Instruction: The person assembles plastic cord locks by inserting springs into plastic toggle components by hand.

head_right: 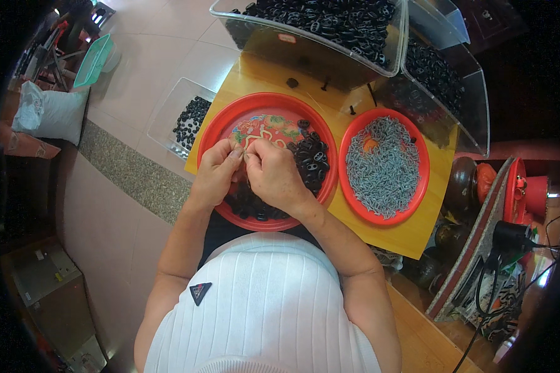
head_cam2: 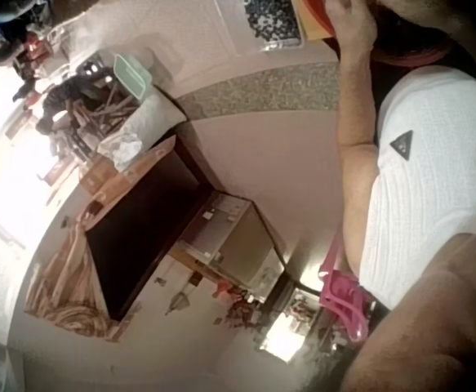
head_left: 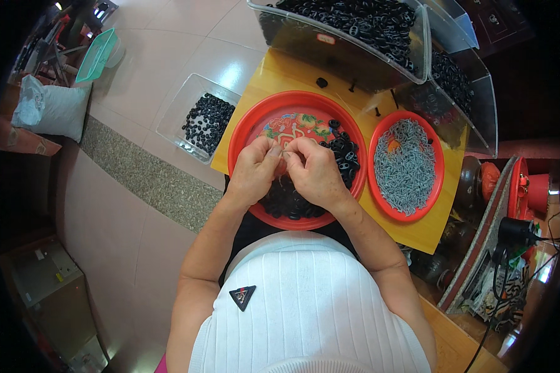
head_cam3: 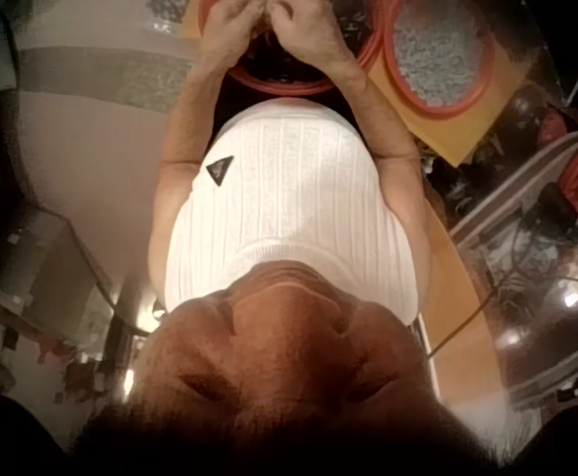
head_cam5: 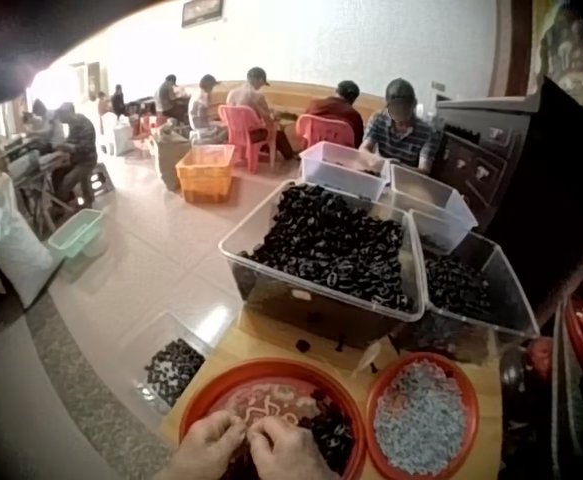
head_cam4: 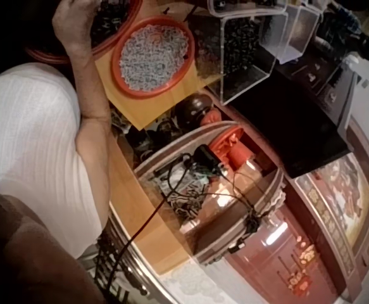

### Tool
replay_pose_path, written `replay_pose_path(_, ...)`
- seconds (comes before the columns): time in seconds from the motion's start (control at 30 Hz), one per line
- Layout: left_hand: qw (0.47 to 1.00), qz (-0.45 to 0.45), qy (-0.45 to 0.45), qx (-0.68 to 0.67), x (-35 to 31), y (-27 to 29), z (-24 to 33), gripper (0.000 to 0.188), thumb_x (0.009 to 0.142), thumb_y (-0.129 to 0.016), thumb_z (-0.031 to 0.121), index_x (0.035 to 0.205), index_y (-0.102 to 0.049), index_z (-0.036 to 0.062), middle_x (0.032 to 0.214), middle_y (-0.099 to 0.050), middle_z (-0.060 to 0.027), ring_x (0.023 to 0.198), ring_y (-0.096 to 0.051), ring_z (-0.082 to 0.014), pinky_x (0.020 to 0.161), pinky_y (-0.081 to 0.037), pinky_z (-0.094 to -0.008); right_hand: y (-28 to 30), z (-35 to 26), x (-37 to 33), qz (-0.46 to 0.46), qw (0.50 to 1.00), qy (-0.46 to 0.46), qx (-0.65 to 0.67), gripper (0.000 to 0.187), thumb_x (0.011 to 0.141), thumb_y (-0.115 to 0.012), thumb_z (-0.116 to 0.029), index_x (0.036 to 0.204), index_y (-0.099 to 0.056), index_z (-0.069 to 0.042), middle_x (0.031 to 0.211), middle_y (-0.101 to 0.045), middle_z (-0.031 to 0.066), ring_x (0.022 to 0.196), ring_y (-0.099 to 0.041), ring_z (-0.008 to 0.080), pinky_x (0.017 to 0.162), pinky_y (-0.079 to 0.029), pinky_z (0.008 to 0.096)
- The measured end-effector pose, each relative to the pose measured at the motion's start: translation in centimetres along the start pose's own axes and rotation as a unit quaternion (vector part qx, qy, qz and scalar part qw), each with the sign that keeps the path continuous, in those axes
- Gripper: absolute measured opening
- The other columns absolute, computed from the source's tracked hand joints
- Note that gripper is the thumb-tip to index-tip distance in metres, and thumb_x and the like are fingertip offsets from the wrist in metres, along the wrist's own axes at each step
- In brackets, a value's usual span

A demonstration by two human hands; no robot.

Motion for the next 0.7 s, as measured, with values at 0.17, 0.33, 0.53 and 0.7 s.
replay_pose_path(0.17,0.999,0.032,-0.005,0.04,0.1,0.6,0.6,0.018,0.088,-0.044,0.014,0.075,-0.048,0.0037,0.06,-0.045,0.001,0.051,-0.042,-0.0054,0.044,-0.033,-0.02,-0.4,1.2,0.1,-0.024,0.998,-0.055,0.036,0.006,0.078,-0.053,-0.004,0.079,-0.054,0.002,0.063,-0.055,0.0074,0.058,-0.052,0.0093,0.052,-0.043,0.0246)
replay_pose_path(0.33,0.996,0.01,0.059,-0.062,0.6,1.1,-1.0,0.018,0.087,-0.042,0.014,0.073,-0.047,0.0044,0.058,-0.044,0.001,0.048,-0.041,-0.0065,0.042,-0.033,-0.0199,0.1,1.5,0.6,-0.012,0.997,-0.07,0.043,0.005,0.077,-0.053,-0.003,0.079,-0.055,0.002,0.064,-0.055,0.0061,0.06,-0.052,0.0083,0.053,-0.042,0.0236)
replay_pose_path(0.53,0.992,0.016,0.059,-0.107,0.3,0.7,-0.7,0.015,0.087,-0.046,0.012,0.074,-0.047,0.0043,0.061,-0.046,0.0004,0.051,-0.047,-0.0063,0.044,-0.037,-0.0187,0.2,1.0,1.6,-0.019,0.999,-0.028,0.01,0.004,0.077,-0.054,0.0,0.08,-0.055,0.003,0.067,-0.054,0.0044,0.061,-0.051,0.0075,0.054,-0.042,0.0218)
replay_pose_path(0.7,0.999,0.029,0.009,0.027,0.5,0.8,0.6,0.008,0.085,-0.05,0.007,0.087,-0.053,0.0,0.068,-0.054,-0.0012,0.057,-0.052,-0.0057,0.05,-0.043,-0.0195,-0.3,2.5,1.2,-0.031,0.985,-0.101,0.133,0.003,0.077,-0.054,0.003,0.08,-0.055,0.001,0.071,-0.054,0.0008,0.06,-0.051,0.0055,0.054,-0.042,0.0186)
Point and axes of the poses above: each hand's wrist, its own x-axis towards the middle knuckle, its own y-axis out of the back of the hand, z = x × y, the point moved 10 cm from there along x, towards the middle knuckle
